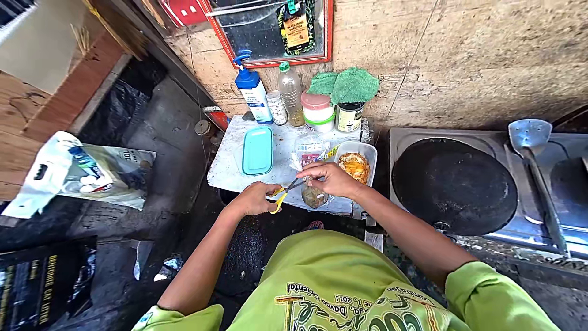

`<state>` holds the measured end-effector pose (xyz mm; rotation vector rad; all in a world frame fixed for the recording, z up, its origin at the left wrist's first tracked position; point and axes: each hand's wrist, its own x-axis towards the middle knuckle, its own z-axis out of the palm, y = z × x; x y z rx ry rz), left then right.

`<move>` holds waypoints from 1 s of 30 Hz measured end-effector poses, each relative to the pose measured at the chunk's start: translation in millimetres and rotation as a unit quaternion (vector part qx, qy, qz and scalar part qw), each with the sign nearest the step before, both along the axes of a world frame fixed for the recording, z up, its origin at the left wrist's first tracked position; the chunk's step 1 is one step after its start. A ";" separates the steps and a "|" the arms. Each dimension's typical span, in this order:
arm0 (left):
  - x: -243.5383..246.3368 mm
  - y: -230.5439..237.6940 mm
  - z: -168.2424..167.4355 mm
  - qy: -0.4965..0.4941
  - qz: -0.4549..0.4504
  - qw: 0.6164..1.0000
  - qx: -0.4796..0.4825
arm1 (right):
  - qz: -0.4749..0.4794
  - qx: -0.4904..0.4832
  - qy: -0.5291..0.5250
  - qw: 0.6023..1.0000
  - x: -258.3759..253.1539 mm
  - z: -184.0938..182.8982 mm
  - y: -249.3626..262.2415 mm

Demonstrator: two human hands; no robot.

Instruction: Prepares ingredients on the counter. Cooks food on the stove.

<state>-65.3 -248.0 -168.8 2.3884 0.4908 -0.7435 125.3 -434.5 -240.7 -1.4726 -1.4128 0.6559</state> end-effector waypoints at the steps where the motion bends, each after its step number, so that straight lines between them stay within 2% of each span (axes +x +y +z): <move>1: 2.5 2.8 1.1 -0.003 -0.014 1.000 -0.008 | 0.013 -0.010 -0.002 1.000 0.6 2.7 0.4; 10: 19.7 16.3 10.6 -0.036 -0.104 0.991 -0.074 | 0.098 -0.043 0.023 0.994 8.5 23.1 3.3; 17: 19.3 19.3 10.7 -0.023 -0.079 0.993 -0.088 | 0.114 -0.071 0.034 0.990 13.8 36.0 0.4; 30: 15.2 17.5 2.5 -0.089 -0.109 0.985 -0.099 | 0.130 -0.117 0.067 0.982 6.5 44.4 2.1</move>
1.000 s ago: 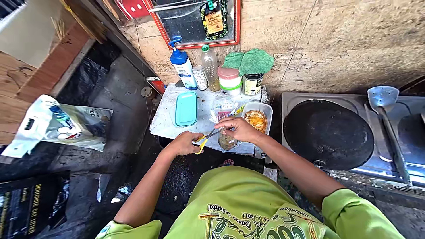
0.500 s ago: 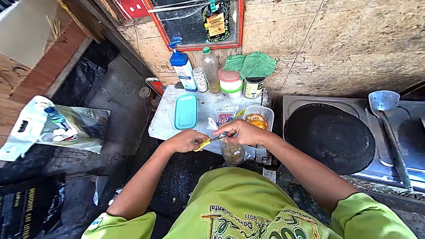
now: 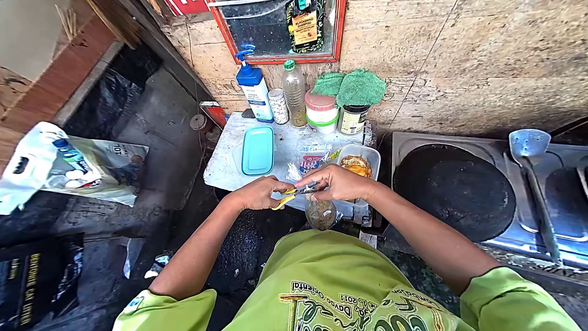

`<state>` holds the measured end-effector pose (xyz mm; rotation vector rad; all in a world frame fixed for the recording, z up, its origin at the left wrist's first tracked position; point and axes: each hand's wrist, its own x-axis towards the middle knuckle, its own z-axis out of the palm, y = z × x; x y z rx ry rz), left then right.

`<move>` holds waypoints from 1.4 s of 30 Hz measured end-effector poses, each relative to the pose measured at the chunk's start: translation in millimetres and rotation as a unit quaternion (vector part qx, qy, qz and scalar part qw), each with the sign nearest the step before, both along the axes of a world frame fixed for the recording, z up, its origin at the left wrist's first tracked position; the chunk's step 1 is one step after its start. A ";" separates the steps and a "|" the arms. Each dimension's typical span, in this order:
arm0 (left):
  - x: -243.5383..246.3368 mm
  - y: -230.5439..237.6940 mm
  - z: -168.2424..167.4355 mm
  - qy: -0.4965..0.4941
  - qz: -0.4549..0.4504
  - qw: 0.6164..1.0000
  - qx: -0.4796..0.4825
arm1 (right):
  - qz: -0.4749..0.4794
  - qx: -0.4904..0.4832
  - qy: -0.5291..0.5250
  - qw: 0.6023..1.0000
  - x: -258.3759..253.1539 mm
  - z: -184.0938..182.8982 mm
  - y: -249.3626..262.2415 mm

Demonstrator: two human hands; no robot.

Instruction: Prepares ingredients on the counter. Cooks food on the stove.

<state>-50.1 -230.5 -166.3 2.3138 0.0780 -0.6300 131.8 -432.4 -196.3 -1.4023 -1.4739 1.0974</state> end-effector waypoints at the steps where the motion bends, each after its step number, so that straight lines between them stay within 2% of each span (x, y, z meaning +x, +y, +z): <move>1: -0.2 -1.1 0.2 -0.003 -0.004 1.000 0.001 | 0.004 -0.007 0.000 1.000 -1.4 0.9 0.6; 8: -12.3 -4.1 -9.6 -0.010 0.020 0.999 -0.047 | 0.018 -0.035 0.027 0.999 -7.8 8.0 -1.2; 11: -14.7 -3.6 -5.6 0.000 0.003 0.999 -0.035 | 0.026 -0.027 0.017 0.999 -10.2 4.8 2.3; 13: -21.6 3.3 -4.9 0.014 0.023 0.999 -0.046 | 0.013 -0.019 -0.007 1.000 -9.2 -0.7 3.7; 16: -39.3 12.4 -26.4 0.017 0.141 0.987 -0.074 | -0.044 -0.018 -0.056 0.997 -8.2 -9.4 3.7; 18: -41.5 9.9 -49.2 0.033 0.247 0.968 -0.031 | -0.090 -0.022 -0.082 0.992 -10.6 -13.9 3.7; 21: -28.9 2.2 -86.3 0.065 0.320 0.943 0.058 | -0.150 -0.004 -0.106 0.983 -18.9 -24.6 4.7; 24: -6.9 -9.7 -110.6 0.093 0.351 0.925 0.110 | -0.213 0.019 -0.092 0.972 -26.3 -32.8 4.0; 28: 18.8 -15.4 -124.2 0.129 0.370 0.911 0.131 | -0.276 0.013 -0.051 0.960 -34.8 -35.8 5.7; 33: 30.4 -10.4 -135.0 0.133 0.388 0.907 0.094 | -0.320 0.013 -0.050 0.946 -45.3 -44.3 2.9; 38: 29.4 -7.5 -138.3 0.080 0.447 0.890 0.039 | -0.395 0.057 -0.013 0.917 -52.1 -60.7 -12.4; 42: 33.0 -4.5 -144.5 0.059 0.433 0.898 0.040 | -0.442 0.037 0.010 0.896 -51.9 -69.0 -22.7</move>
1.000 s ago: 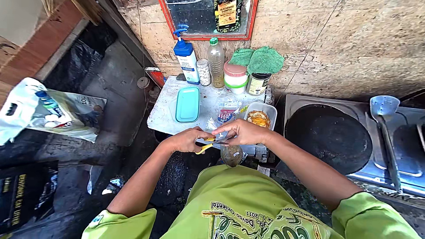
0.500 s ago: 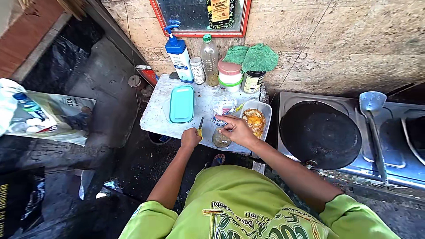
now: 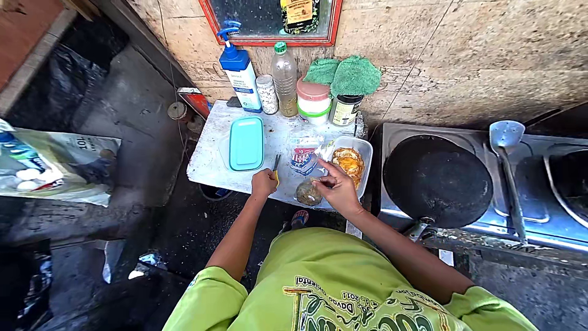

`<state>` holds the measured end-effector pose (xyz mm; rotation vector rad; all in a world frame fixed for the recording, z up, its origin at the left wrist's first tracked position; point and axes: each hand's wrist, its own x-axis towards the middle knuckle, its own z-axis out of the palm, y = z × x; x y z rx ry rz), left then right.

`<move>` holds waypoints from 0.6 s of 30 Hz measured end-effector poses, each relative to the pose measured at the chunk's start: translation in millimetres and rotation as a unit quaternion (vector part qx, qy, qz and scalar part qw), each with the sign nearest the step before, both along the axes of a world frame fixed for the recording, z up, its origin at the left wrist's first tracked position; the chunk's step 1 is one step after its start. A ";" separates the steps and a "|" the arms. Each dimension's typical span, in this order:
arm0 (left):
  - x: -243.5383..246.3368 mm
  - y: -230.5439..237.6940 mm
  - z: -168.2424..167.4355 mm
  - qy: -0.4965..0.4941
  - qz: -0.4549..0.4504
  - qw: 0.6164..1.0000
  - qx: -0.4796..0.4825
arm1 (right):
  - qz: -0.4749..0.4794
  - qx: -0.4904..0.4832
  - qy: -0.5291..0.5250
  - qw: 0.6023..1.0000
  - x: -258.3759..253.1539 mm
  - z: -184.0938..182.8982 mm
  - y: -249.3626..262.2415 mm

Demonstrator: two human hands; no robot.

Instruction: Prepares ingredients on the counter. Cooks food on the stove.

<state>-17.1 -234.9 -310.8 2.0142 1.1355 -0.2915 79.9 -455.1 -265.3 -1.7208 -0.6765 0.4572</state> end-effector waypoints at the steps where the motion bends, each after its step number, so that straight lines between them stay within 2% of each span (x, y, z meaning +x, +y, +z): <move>1: 0.9 1.3 -1.7 -0.004 -0.011 1.000 -0.015 | -0.010 -0.006 0.009 1.000 0.1 -0.4 -2.1; 3: 3.5 3.0 -1.8 -0.009 -0.032 0.999 -0.041 | -0.029 -0.008 0.018 0.999 0.6 -0.7 -5.3; 6: 5.9 0.6 8.6 -0.045 -0.055 0.997 0.003 | -0.049 -0.007 0.041 0.998 1.8 3.6 -8.0; 10: 9.8 -20.5 35.8 -0.173 -0.013 0.984 0.046 | -0.068 -0.002 0.058 0.996 5.5 17.1 -7.5; 15: 23.1 -34.3 46.9 -0.208 -0.001 0.976 0.063 | -0.072 0.028 0.027 0.997 12.4 39.1 -1.3; 18: 19.1 -37.5 55.4 -0.271 0.036 0.960 0.061 | -0.070 0.031 0.011 0.997 17.8 42.6 0.4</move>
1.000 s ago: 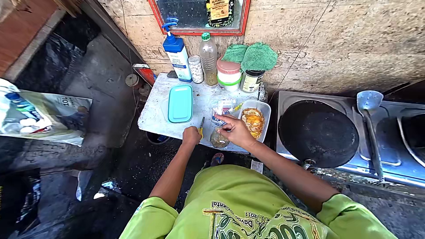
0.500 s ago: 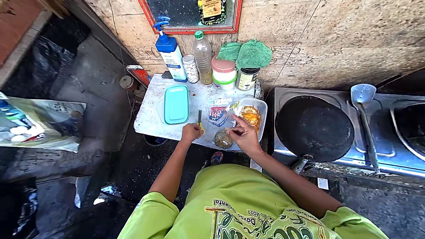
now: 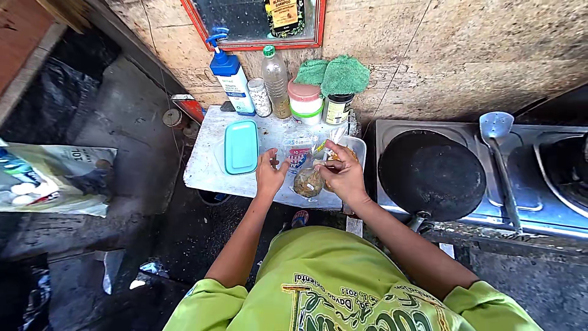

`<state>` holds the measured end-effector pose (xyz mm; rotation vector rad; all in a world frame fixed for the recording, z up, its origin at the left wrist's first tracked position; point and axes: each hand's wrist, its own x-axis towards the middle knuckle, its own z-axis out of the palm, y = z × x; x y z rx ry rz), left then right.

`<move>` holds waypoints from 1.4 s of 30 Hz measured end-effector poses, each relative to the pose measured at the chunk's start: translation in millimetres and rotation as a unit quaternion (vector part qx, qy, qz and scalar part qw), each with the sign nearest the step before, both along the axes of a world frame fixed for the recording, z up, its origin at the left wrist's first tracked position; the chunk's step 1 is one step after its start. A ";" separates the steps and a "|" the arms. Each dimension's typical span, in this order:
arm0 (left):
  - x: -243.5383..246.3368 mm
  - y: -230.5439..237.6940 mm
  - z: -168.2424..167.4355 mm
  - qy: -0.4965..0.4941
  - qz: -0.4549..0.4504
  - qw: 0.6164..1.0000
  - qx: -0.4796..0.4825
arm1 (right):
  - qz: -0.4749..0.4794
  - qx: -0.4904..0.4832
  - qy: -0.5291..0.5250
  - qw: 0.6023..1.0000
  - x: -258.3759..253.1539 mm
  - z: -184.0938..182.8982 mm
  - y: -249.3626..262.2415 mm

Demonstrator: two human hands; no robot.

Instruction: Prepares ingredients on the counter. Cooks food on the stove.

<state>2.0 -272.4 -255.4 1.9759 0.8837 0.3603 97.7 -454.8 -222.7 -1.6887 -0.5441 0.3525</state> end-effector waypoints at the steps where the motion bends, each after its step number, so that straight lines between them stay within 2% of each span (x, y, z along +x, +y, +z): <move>1: -5.1 -1.7 3.1 -0.035 0.006 0.999 -0.007 | 0.001 -0.001 0.005 1.000 1.2 0.2 0.0; 2: -11.6 -1.9 4.4 -0.064 -0.004 0.998 -0.025 | 0.004 -0.001 0.019 1.000 1.9 0.1 0.7; 4: -27.3 1.7 1.2 -0.080 -0.083 0.988 -0.105 | 0.015 0.012 0.066 0.998 1.1 -2.3 3.6; 7: -46.9 4.0 -9.7 -0.064 -0.184 0.946 -0.259 | 0.053 0.022 0.153 0.987 -6.4 -4.3 13.5; 10: -66.9 7.7 -22.0 -0.074 -0.191 0.917 -0.341 | 0.110 -0.011 0.226 0.968 -9.0 -8.4 28.2; 14: -94.5 17.7 -27.8 -0.083 -0.138 0.915 -0.370 | 0.164 -0.103 0.290 0.937 3.6 -4.9 56.8; 16: -103.0 20.2 -30.1 -0.093 -0.112 0.916 -0.375 | 0.192 -0.153 0.250 0.937 14.3 -7.9 71.6; 20: -100.2 15.9 -34.9 -0.117 -0.025 0.922 -0.369 | 0.241 -0.268 0.062 0.931 26.2 -14.9 86.3; 23: -88.3 7.2 -44.4 -0.128 0.073 0.924 -0.352 | 0.212 -0.238 -0.023 0.947 14.7 -16.6 67.9; 25: -79.5 2.3 -52.8 -0.126 0.126 0.920 -0.348 | 0.152 -0.194 -0.074 0.966 12.2 -14.6 46.6; 27: -70.0 -0.6 -57.9 -0.112 0.148 0.919 -0.348 | 0.085 -0.202 -0.136 0.966 26.4 -17.3 29.3; 29: -61.1 -2.2 -60.7 -0.095 0.153 0.919 -0.350 | 0.042 -0.250 -0.186 0.949 52.8 -27.6 20.5; 32: -46.5 -4.1 -63.0 -0.068 0.156 0.925 -0.341 | 0.032 -0.322 -0.210 0.922 89.0 -38.8 20.6; 38: -22.4 2.1 -73.0 -0.004 0.123 0.954 -0.272 | 0.219 -0.393 -0.281 0.847 124.9 -57.0 38.1; 42: -12.2 5.0 -77.2 0.011 0.105 0.966 -0.234 | 0.280 -0.447 -0.310 0.791 128.4 -60.1 52.6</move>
